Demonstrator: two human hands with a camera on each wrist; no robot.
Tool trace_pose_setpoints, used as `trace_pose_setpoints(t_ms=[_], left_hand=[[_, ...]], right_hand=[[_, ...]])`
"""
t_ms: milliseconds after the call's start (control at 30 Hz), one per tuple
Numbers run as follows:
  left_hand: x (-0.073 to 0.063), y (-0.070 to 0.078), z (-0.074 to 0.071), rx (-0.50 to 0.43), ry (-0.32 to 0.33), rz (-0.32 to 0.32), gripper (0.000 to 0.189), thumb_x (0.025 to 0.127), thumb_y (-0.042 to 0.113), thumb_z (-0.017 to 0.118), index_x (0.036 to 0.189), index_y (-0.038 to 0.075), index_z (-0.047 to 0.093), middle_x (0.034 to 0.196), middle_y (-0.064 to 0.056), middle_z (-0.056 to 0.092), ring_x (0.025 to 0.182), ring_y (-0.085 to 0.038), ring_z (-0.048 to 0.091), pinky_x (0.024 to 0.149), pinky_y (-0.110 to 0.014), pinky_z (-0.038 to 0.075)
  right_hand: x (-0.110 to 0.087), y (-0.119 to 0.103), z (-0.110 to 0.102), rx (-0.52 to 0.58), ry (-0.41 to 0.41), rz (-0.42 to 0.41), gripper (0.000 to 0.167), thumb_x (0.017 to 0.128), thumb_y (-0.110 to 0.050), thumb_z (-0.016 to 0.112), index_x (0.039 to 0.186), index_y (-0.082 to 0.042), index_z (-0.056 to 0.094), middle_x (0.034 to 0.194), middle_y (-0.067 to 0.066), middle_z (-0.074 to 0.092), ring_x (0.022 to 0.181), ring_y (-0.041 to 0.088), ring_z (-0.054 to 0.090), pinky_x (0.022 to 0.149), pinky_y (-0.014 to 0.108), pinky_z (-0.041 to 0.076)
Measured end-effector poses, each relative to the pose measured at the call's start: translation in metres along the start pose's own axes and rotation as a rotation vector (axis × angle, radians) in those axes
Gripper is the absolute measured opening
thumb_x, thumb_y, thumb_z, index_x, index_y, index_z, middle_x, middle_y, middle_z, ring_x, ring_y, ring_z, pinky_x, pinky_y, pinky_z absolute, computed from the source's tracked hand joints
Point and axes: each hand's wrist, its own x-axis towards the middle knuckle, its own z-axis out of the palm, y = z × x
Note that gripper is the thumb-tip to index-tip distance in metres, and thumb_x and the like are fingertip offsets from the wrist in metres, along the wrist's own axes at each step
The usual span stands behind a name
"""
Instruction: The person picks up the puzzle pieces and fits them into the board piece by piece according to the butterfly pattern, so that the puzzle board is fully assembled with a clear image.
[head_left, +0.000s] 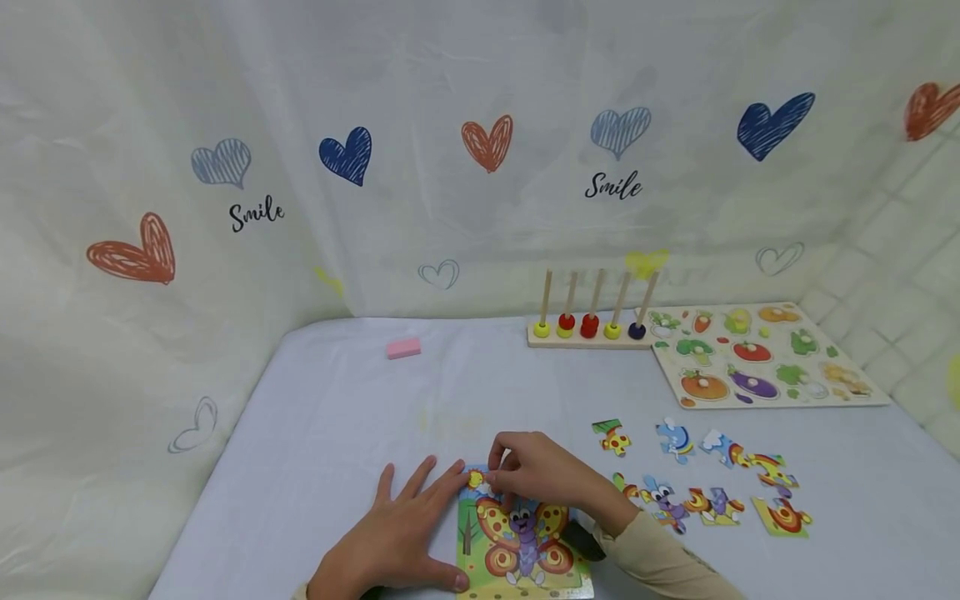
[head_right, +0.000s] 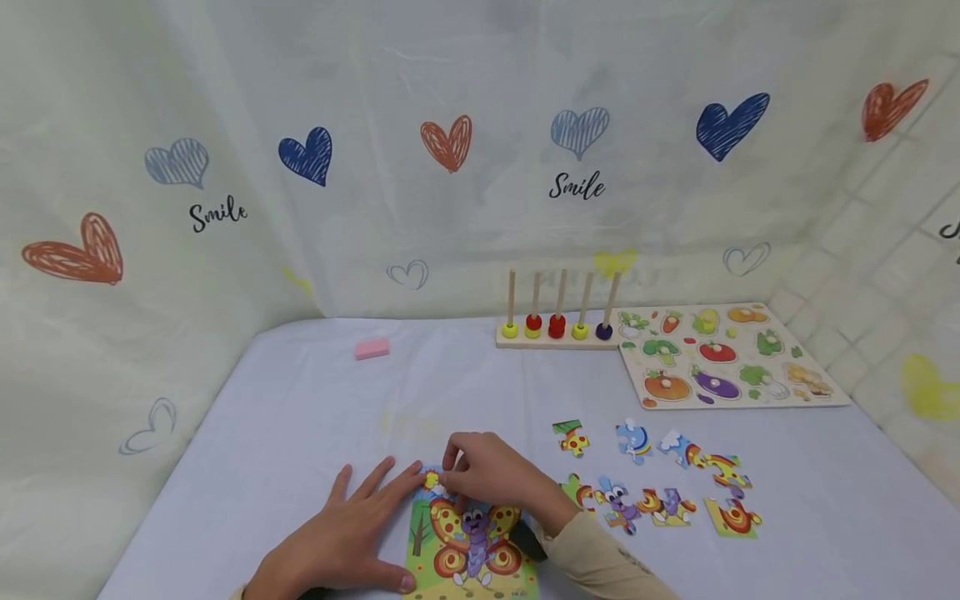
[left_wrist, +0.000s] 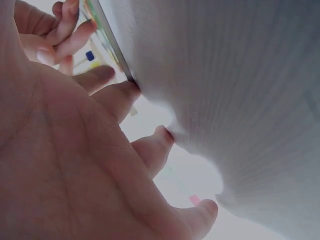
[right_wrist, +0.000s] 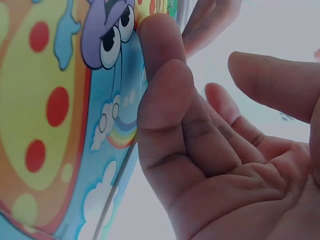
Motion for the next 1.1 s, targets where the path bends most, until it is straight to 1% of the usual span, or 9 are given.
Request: trace_pose_setpoints(t_ms=[133, 267, 400, 500, 600, 700, 867, 967, 1100], left_hand=[[0.001, -0.001, -0.001, 0.013, -0.022, -0.003, 0.110, 0.078, 0.081, 0.077, 0.168, 0.033, 0.036, 0.177, 0.008, 0.022, 0.163, -0.037, 0.014, 0.113, -0.085, 0.004], [0.000, -0.001, -0.001, 0.013, -0.030, 0.007, 0.109, 0.078, 0.079, 0.078, 0.168, 0.031, 0.038, 0.178, 0.008, 0.022, 0.163, -0.038, 0.014, 0.113, -0.086, 0.004], [-0.001, 0.000, 0.000, 0.017, -0.037, -0.006, 0.110, 0.078, 0.079, 0.078, 0.168, 0.031, 0.037, 0.177, 0.008, 0.022, 0.162, -0.039, 0.014, 0.113, -0.085, 0.005], [-0.002, 0.001, 0.000, 0.020, -0.040, -0.023, 0.112, 0.077, 0.079, 0.079, 0.169, 0.031, 0.037, 0.177, 0.007, 0.023, 0.162, -0.039, 0.014, 0.114, -0.084, 0.004], [-0.003, 0.001, 0.002, 0.031, -0.031, -0.031, 0.113, 0.075, 0.080, 0.079, 0.168, 0.032, 0.037, 0.177, 0.007, 0.024, 0.162, -0.039, 0.014, 0.115, -0.083, 0.004], [-0.003, 0.002, 0.003, 0.039, -0.027, -0.035, 0.114, 0.074, 0.081, 0.079, 0.168, 0.033, 0.037, 0.177, 0.008, 0.024, 0.162, -0.038, 0.014, 0.116, -0.083, 0.004], [-0.001, 0.003, 0.003, 0.030, -0.037, -0.043, 0.114, 0.075, 0.081, 0.078, 0.169, 0.033, 0.036, 0.177, 0.007, 0.024, 0.163, -0.038, 0.012, 0.116, -0.083, 0.002], [-0.001, 0.004, 0.001, 0.023, -0.035, -0.034, 0.114, 0.075, 0.079, 0.079, 0.169, 0.031, 0.036, 0.177, 0.006, 0.023, 0.163, -0.039, 0.012, 0.115, -0.083, 0.002], [0.000, 0.005, -0.001, 0.024, -0.022, -0.013, 0.115, 0.076, 0.078, 0.081, 0.169, 0.029, 0.035, 0.177, 0.005, 0.024, 0.163, -0.039, 0.013, 0.115, -0.083, 0.003]], right_hand=[[-0.004, 0.003, 0.000, 0.030, -0.010, -0.028, 0.007, 0.107, -0.010, 0.067, 0.102, -0.005, 0.066, 0.091, 0.007, 0.079, 0.071, 0.027, 0.076, 0.066, 0.030, 0.056], [-0.007, 0.007, 0.000, 0.025, -0.003, -0.054, 0.007, 0.107, -0.011, 0.066, 0.102, -0.008, 0.068, 0.094, 0.007, 0.078, 0.072, 0.026, 0.076, 0.068, 0.029, 0.057], [-0.013, 0.010, -0.003, 0.010, 0.034, -0.067, 0.010, 0.108, -0.014, 0.066, 0.104, -0.006, 0.069, 0.099, 0.009, 0.075, 0.075, 0.025, 0.076, 0.069, 0.031, 0.059], [-0.020, 0.012, -0.008, 0.007, 0.065, -0.069, 0.012, 0.109, -0.017, 0.065, 0.105, -0.006, 0.069, 0.097, 0.009, 0.074, 0.077, 0.024, 0.075, 0.068, 0.032, 0.059], [-0.028, 0.015, -0.014, 0.000, 0.104, -0.065, 0.012, 0.109, -0.017, 0.065, 0.105, -0.007, 0.069, 0.092, 0.007, 0.073, 0.079, 0.025, 0.074, 0.069, 0.031, 0.057], [-0.035, 0.019, -0.021, -0.034, 0.152, -0.062, 0.012, 0.108, -0.017, 0.066, 0.105, -0.006, 0.070, 0.093, 0.006, 0.074, 0.083, 0.026, 0.073, 0.072, 0.030, 0.056], [-0.047, 0.024, -0.034, -0.123, 0.220, -0.056, 0.014, 0.106, -0.018, 0.069, 0.109, -0.005, 0.073, 0.103, 0.001, 0.073, 0.093, 0.022, 0.073, 0.078, 0.029, 0.057], [-0.053, 0.028, -0.042, -0.168, 0.251, -0.052, 0.015, 0.106, -0.019, 0.070, 0.113, -0.006, 0.074, 0.107, -0.002, 0.073, 0.099, 0.020, 0.071, 0.081, 0.030, 0.057], [-0.063, 0.033, -0.052, -0.220, 0.290, -0.038, 0.016, 0.105, -0.019, 0.071, 0.116, -0.008, 0.075, 0.111, -0.001, 0.075, 0.102, 0.020, 0.070, 0.082, 0.032, 0.056]])
